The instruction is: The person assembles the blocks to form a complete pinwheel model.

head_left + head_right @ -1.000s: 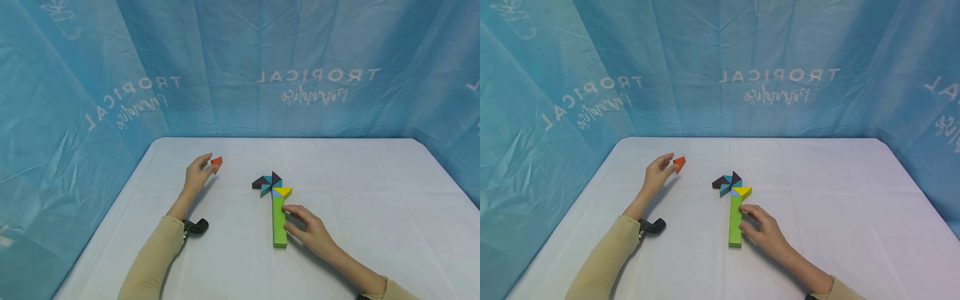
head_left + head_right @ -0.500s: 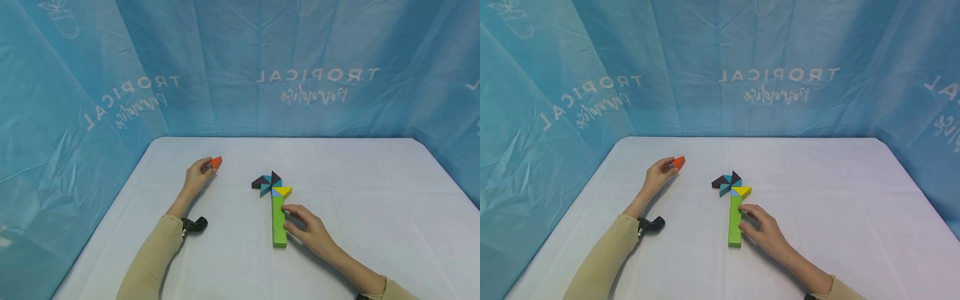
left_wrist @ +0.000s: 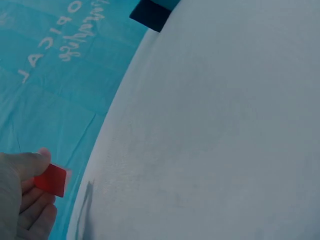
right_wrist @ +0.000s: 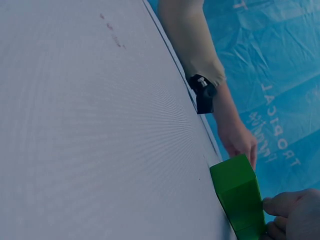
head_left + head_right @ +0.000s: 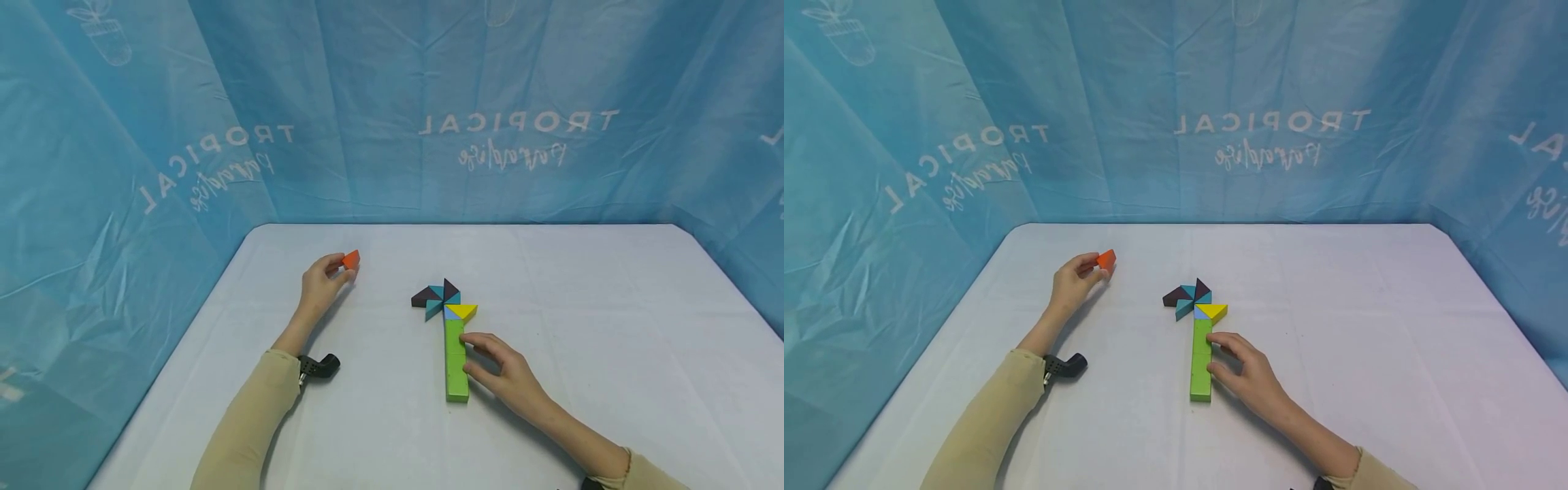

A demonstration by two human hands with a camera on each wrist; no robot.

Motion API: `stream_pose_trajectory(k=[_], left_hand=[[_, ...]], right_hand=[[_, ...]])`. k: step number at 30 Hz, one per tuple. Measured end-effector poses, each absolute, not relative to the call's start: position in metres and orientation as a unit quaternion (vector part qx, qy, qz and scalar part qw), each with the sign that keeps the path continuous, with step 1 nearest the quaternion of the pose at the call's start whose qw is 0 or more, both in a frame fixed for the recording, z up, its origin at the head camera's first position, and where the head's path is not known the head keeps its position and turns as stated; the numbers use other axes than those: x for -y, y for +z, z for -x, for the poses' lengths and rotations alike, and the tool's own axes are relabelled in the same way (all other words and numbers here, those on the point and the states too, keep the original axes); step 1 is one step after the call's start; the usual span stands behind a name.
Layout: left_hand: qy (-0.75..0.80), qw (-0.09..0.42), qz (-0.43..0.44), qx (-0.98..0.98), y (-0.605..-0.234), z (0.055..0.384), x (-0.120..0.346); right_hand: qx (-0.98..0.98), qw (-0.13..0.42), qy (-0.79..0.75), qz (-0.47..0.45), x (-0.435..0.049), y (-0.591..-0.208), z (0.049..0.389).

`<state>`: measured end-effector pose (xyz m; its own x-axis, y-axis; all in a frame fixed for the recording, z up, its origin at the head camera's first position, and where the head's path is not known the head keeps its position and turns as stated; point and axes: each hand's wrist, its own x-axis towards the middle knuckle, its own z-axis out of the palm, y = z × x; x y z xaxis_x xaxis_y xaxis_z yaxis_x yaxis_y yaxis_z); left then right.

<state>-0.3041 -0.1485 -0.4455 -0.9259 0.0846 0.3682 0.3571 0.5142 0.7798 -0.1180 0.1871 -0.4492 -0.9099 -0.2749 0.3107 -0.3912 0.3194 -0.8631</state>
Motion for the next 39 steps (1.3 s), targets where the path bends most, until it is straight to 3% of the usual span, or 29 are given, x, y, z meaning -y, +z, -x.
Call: stream_pose_trajectory(k=[14, 27, 33, 39], left_hand=[[-0.449, 0.154, 0.214, 0.854, -0.418, 0.275, 0.101], [-0.476, 0.108, 0.306, 0.817, -0.418, 0.234, 0.054], [-0.495, 0.06, 0.318, 0.806, -0.421, 0.218, 0.043], [-0.49, 0.047, 0.311, 0.813, -0.427, 0.209, 0.039]], right_hand=[[0.81, 0.055, 0.545, -0.21, -0.187, -0.449, 0.117], [0.812, 0.052, 0.542, -0.213, -0.179, -0.419, 0.107], [0.808, 0.047, 0.549, -0.209, -0.179, -0.42, 0.108], [0.811, 0.044, 0.546, -0.204, -0.179, -0.42, 0.108]])
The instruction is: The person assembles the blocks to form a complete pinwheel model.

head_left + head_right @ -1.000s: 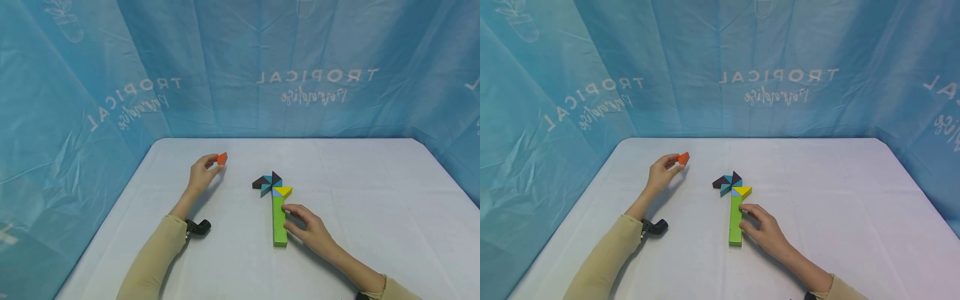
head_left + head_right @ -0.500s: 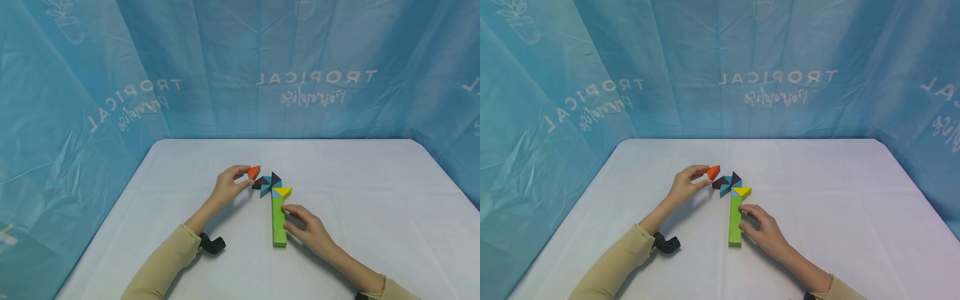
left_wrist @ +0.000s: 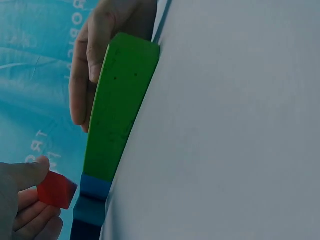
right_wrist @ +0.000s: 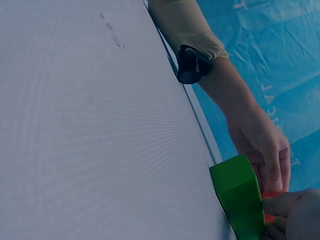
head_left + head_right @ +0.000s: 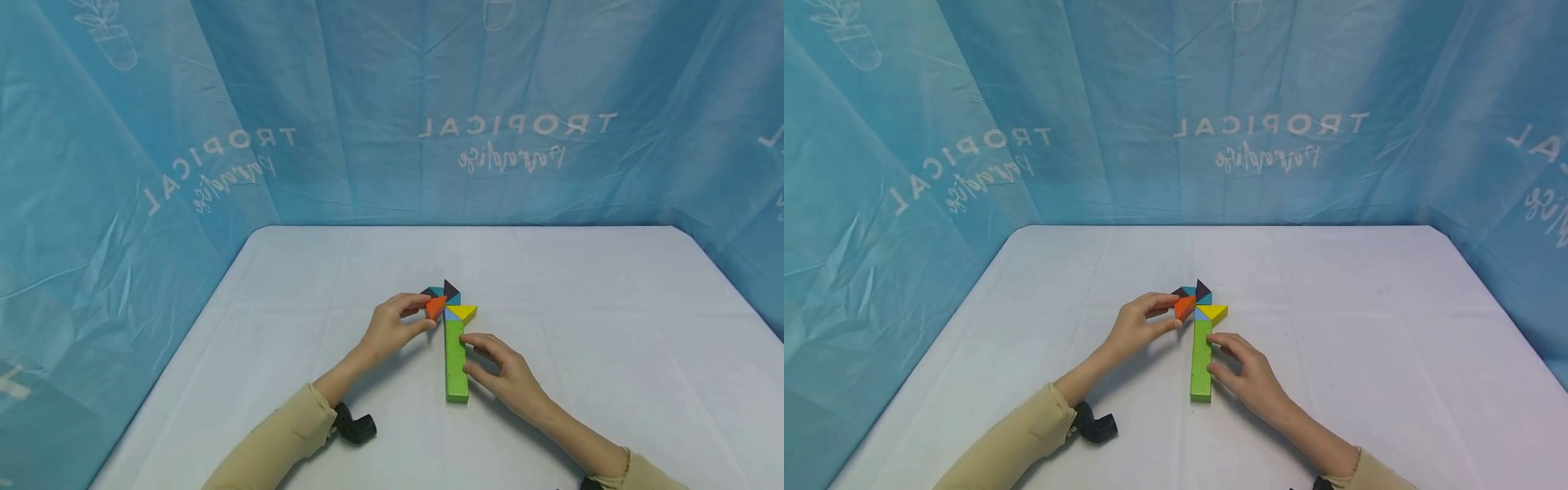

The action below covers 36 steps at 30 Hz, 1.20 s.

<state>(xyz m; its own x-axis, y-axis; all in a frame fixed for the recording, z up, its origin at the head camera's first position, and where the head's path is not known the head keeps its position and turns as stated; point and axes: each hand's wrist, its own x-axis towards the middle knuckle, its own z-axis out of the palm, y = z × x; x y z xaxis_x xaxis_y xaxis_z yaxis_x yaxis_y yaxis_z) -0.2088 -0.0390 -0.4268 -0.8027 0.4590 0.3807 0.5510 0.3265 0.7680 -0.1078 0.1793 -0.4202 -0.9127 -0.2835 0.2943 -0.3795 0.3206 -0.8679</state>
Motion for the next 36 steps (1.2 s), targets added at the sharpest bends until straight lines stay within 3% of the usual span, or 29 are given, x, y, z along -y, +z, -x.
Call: stream_pose_trajectory(k=[11, 23, 29, 36], left_hand=[[-0.481, 0.081, 0.308, 0.817, -0.44, 0.2, 0.039], [-0.46, 0.07, 0.295, 0.834, -0.454, 0.189, 0.034], [-0.434, 0.088, 0.285, 0.85, -0.453, 0.188, 0.034], [-0.49, 0.059, 0.263, 0.829, -0.453, 0.189, 0.032]], right_hand=[[0.815, 0.043, 0.542, -0.201, -0.179, -0.419, 0.107], [0.816, 0.042, 0.542, -0.198, -0.179, -0.419, 0.107], [0.816, 0.044, 0.542, -0.195, -0.179, -0.418, 0.108], [0.816, 0.042, 0.543, -0.195, -0.179, -0.419, 0.107]])
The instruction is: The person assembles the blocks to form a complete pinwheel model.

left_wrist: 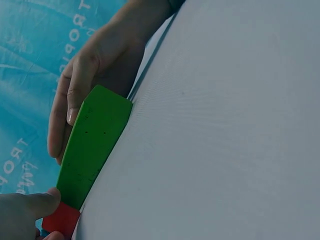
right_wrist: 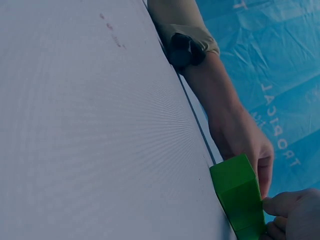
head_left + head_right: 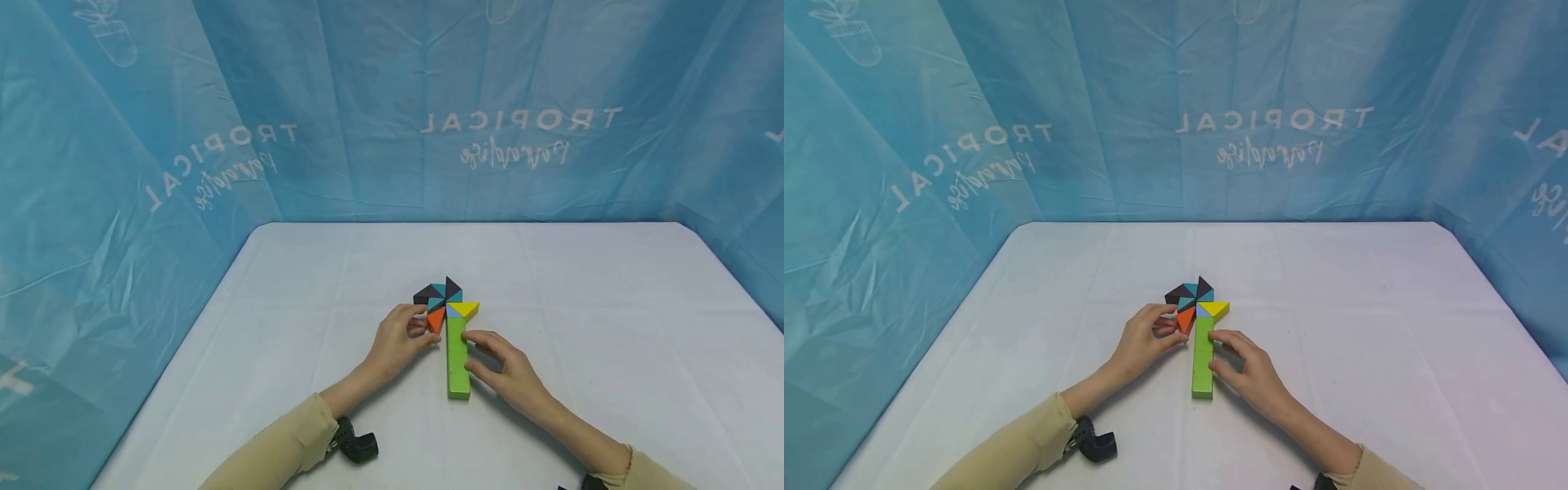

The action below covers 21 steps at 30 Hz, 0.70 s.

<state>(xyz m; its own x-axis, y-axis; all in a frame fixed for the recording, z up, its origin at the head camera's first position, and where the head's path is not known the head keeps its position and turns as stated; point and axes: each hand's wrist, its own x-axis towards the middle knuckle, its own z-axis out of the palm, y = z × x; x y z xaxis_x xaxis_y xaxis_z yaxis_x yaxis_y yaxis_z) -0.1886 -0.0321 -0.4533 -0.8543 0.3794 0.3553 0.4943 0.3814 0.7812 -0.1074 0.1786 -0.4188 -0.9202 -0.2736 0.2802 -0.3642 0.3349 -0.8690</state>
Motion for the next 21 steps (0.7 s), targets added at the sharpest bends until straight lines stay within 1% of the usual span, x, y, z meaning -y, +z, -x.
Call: stream_pose_trajectory(k=[8, 17, 21], left_hand=[[-0.491, 0.053, 0.253, 0.832, -0.452, 0.1925, 0.0288], [-0.475, 0.073, 0.249, 0.841, -0.4511, 0.1951, 0.0262], [-0.474, 0.075, 0.248, 0.842, -0.4514, 0.1962, 0.0256]], right_hand=[[0.815, 0.042, 0.544, -0.196, -0.1776, -0.4198, 0.1061], [0.815, 0.048, 0.542, -0.197, -0.1781, -0.4184, 0.105], [0.817, 0.05, 0.538, -0.199, -0.179, -0.4238, 0.1068]])
